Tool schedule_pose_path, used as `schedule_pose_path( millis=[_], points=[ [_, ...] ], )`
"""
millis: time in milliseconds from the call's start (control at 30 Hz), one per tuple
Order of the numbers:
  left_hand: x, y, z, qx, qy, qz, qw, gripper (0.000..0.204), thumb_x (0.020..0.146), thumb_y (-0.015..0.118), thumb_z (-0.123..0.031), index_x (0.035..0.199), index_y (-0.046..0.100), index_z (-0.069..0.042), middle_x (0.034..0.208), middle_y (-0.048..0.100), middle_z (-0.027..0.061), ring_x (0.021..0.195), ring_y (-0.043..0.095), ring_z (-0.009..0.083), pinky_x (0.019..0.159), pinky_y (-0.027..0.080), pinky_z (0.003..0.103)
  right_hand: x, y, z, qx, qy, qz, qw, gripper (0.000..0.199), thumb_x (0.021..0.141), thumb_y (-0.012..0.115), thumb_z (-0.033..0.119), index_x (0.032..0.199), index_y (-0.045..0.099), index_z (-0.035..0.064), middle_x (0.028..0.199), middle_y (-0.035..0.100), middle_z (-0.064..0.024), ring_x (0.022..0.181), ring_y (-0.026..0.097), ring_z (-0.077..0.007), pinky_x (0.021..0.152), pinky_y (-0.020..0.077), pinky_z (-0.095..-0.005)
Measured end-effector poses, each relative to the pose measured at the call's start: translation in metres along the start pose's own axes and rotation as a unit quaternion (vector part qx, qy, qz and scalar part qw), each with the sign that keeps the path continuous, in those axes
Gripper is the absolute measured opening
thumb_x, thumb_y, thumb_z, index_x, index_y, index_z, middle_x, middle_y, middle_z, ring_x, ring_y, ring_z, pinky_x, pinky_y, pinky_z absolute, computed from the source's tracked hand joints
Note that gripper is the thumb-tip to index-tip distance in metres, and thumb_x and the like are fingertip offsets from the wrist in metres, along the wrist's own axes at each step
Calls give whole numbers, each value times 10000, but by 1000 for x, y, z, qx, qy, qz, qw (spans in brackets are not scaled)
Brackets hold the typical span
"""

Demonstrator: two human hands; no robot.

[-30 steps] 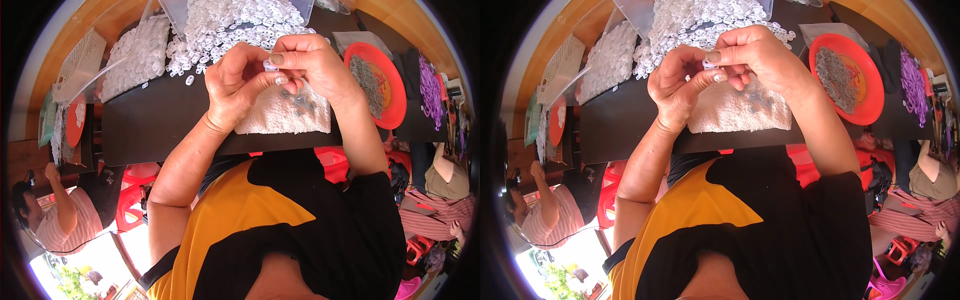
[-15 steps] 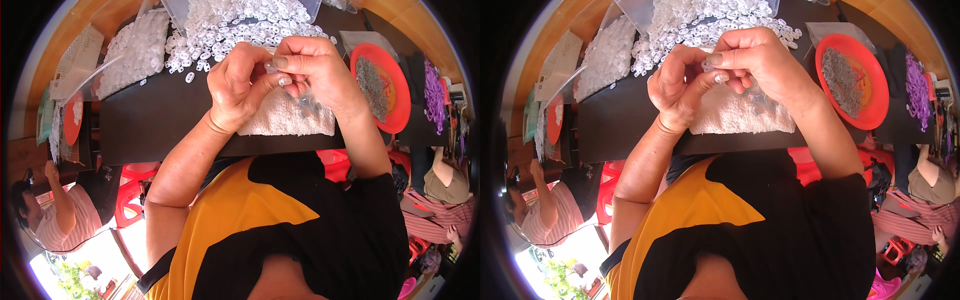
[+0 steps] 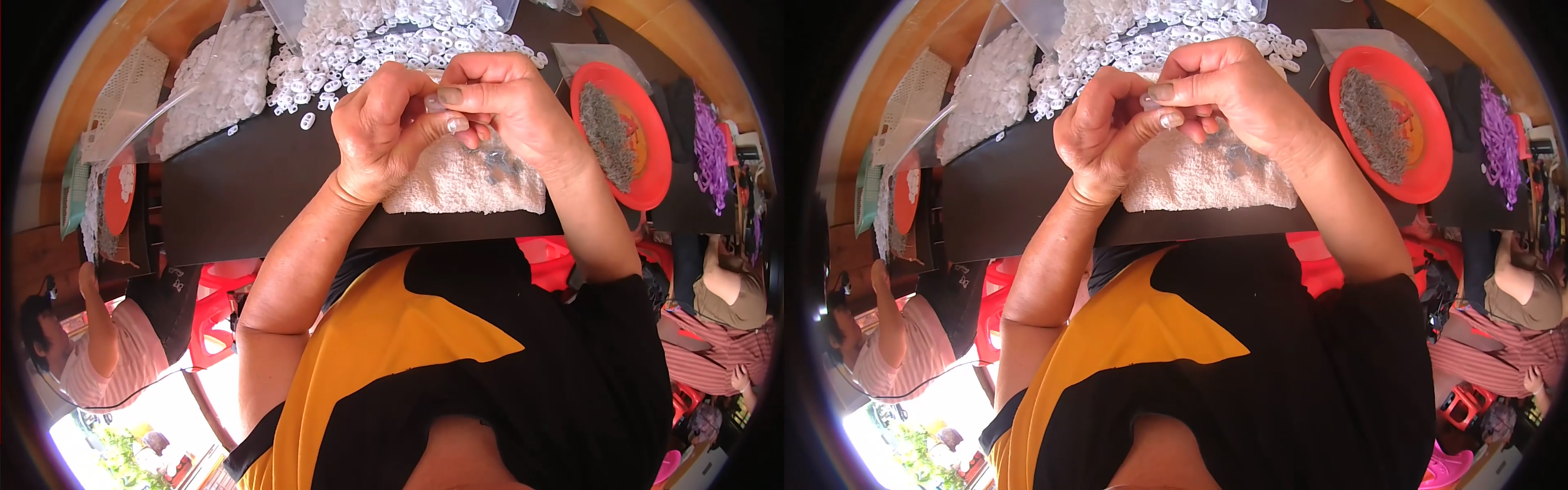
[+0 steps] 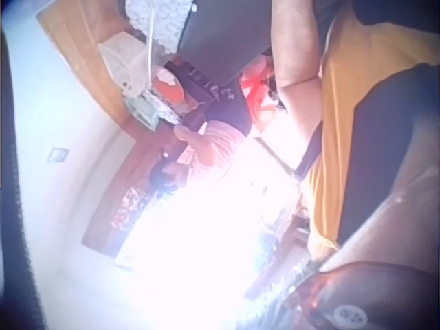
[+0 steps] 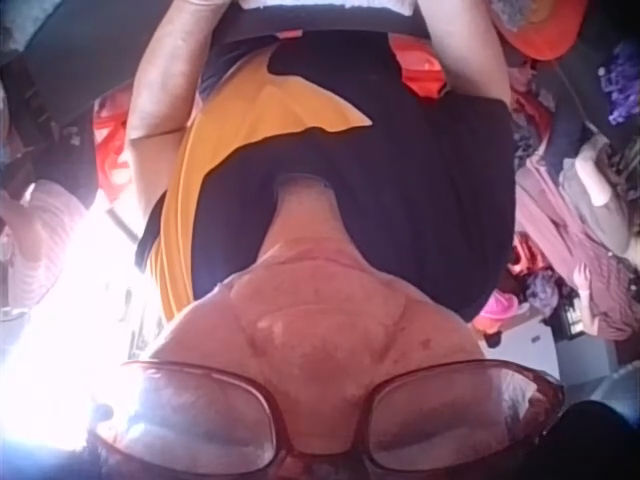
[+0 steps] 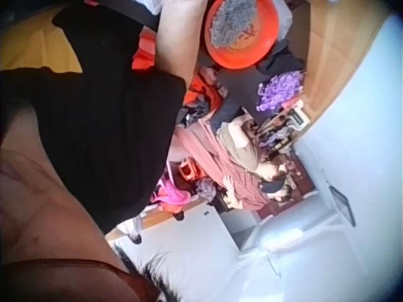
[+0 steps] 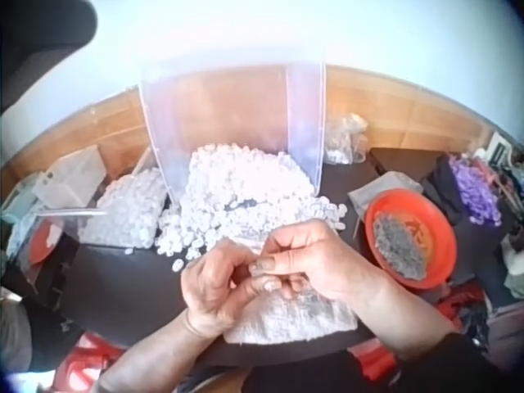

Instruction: Assembling small plastic components by inserting metal pins into them at a workshop table.

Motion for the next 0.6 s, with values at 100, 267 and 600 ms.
schedule_pose_path(
  millis=[100,267,600],
  points=[
    [5,1,5,-5,3,-23,1000,281,738,808,-53,919,599,-8,772,617,40,610,600,87,538,502,215,1,-4,3,5,-14,-32,999,147,869,626,135,796,656,11,609,567,-6,489,512,-71,466,379,-201],
    [1,3,14,-30,-83,-26,996,296,717,828,-54,925,621,-13,776,598,-7,664,538,55,595,454,196,2,-9,5,-21,-32,-38,999,154,877,610,127,792,649,5,592,537,0,488,490,-74,469,382,-208],
    [-4,1,12,-4,-57,-10,998,260,729,813,-51,893,612,-25,743,621,35,611,605,82,551,505,220,2,-1,-7,3,0,-10,1000,154,874,605,131,792,639,5,637,582,-25,489,517,-85,454,381,-209]
  ],
)
Point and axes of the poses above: each hand's wrist, its own x-axis towards the middle knuckle, its own y-axis out of the palm, z = x × y, the point moved 8 cm from there along x, towards the middle knuckle
